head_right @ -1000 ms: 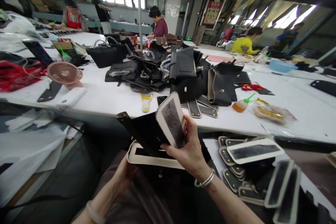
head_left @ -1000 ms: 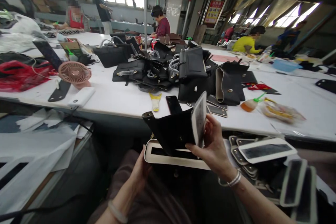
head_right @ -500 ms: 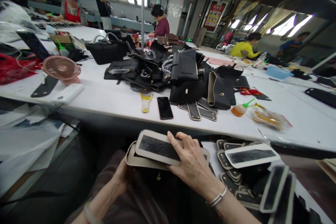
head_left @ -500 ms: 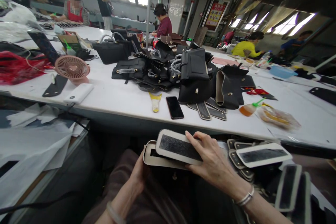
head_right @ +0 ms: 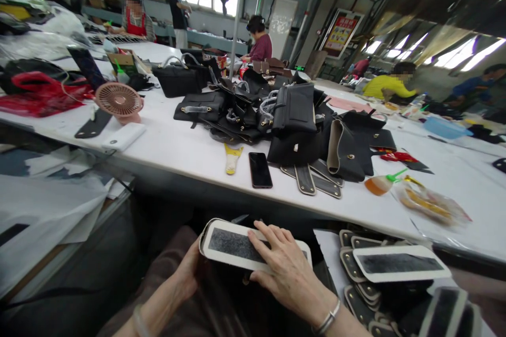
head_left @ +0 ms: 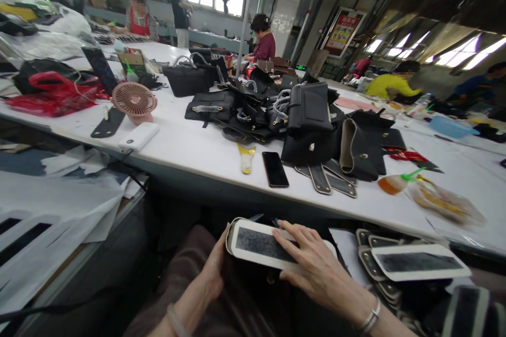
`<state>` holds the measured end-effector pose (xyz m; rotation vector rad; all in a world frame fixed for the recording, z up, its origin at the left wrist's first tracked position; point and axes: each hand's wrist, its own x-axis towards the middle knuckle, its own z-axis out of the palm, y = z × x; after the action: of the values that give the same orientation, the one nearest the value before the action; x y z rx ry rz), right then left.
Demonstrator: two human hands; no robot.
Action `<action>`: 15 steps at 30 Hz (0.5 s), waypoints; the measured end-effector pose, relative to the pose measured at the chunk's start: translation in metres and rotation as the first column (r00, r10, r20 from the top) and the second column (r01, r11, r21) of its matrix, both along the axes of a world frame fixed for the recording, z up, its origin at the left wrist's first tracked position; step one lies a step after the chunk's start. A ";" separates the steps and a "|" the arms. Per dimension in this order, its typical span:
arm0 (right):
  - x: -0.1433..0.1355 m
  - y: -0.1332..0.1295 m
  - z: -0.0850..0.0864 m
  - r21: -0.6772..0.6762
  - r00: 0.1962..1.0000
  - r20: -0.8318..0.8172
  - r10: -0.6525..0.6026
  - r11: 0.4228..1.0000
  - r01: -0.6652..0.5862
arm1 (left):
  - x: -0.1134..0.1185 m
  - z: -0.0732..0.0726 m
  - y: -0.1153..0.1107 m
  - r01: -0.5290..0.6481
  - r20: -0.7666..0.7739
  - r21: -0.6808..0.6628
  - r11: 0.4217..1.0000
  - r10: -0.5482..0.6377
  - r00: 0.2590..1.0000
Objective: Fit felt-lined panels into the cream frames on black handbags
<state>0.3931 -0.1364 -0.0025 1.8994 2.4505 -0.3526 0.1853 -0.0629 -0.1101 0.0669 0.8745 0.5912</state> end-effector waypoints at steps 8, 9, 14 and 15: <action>-0.005 0.002 -0.001 -0.031 0.997 -0.063 0.051 0.998 -0.053 | 0.001 0.004 0.000 0.041 0.117 0.026 0.999 -0.044 0.992; -0.006 -0.001 -0.004 -0.019 0.996 -0.066 0.054 0.998 -0.055 | 0.000 0.003 0.000 0.049 0.130 0.036 0.998 -0.054 0.990; -0.015 -0.018 -0.021 0.093 0.999 -0.051 0.004 0.996 0.001 | -0.003 0.001 -0.003 0.045 0.144 0.082 0.996 -0.056 0.988; -0.018 -0.019 -0.022 0.087 0.998 -0.058 -0.010 0.996 0.015 | -0.003 0.000 -0.003 0.045 0.135 0.088 0.995 -0.057 0.989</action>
<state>0.3752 -0.1552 -0.0246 1.9664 2.5318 -0.3093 0.1819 -0.0658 -0.1097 0.1236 0.7123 0.5781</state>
